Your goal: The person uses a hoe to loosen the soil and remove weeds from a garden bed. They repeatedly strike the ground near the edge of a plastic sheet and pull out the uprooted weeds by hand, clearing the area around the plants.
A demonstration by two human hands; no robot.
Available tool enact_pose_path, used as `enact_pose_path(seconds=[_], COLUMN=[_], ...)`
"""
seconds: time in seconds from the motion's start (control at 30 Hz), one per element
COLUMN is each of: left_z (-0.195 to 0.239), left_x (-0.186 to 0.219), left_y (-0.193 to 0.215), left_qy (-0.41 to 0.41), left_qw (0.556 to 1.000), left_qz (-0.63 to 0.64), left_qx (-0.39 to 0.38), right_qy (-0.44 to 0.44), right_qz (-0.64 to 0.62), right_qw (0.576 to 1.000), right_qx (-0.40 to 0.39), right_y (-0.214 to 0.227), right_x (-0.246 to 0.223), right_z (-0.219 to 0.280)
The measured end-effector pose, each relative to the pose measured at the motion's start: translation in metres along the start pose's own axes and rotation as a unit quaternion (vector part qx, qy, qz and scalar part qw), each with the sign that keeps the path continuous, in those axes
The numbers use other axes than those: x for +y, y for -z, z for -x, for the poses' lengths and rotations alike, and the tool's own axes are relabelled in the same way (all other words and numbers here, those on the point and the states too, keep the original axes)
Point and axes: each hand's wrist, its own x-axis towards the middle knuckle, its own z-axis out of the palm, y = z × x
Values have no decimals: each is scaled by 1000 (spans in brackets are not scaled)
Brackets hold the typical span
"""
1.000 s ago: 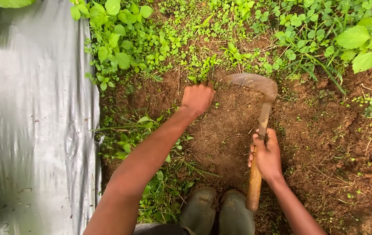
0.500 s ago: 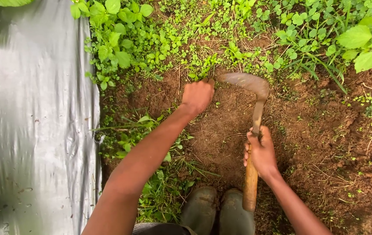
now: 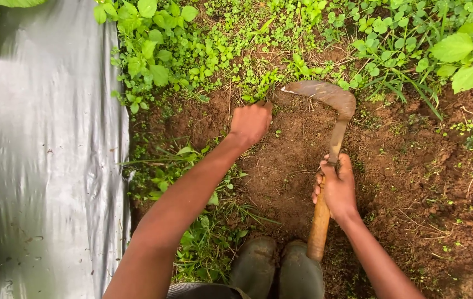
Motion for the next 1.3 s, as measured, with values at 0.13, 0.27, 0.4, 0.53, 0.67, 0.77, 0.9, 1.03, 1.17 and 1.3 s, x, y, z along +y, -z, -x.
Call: enact_pose_path(seconds=[0.13,0.27,0.4,0.53,0.67,0.77,0.9,1.03,1.17,1.3], left_z=[0,5,3,9,16,22,33,37,39,43], left_x=[3,-6,-11,-3,-5,-4,-2,-7,-10,-13], left_y=[10,-8,-19,2,11,18,19,15,22,22], left_qy=[18,3,1,12,13,9,-3,-11,13,41], left_qw=[1000,1000,1000,1000,1000,999,996,995,991,982], left_qz=[-19,-7,-5,10,17,29,50,64,59,42], left_qx=[-12,7,13,-5,-11,-40,-73,-73,-121,-180], right_qy=[-34,-8,-36,-26,-17,-25,-4,17,-13,6], right_qz=[34,35,51,44,-5,-18,-17,-74,3,-7], right_qw=[997,999,996,998,1000,1000,1000,996,1000,1000], right_qx=[-54,-21,-60,-41,6,2,8,35,-21,7], right_y=[7,3,5,4,1,0,3,0,4,-1], right_x=[-8,-10,-4,-1,16,21,18,18,21,21], right_z=[5,6,7,12,8,12,10,9,16,20])
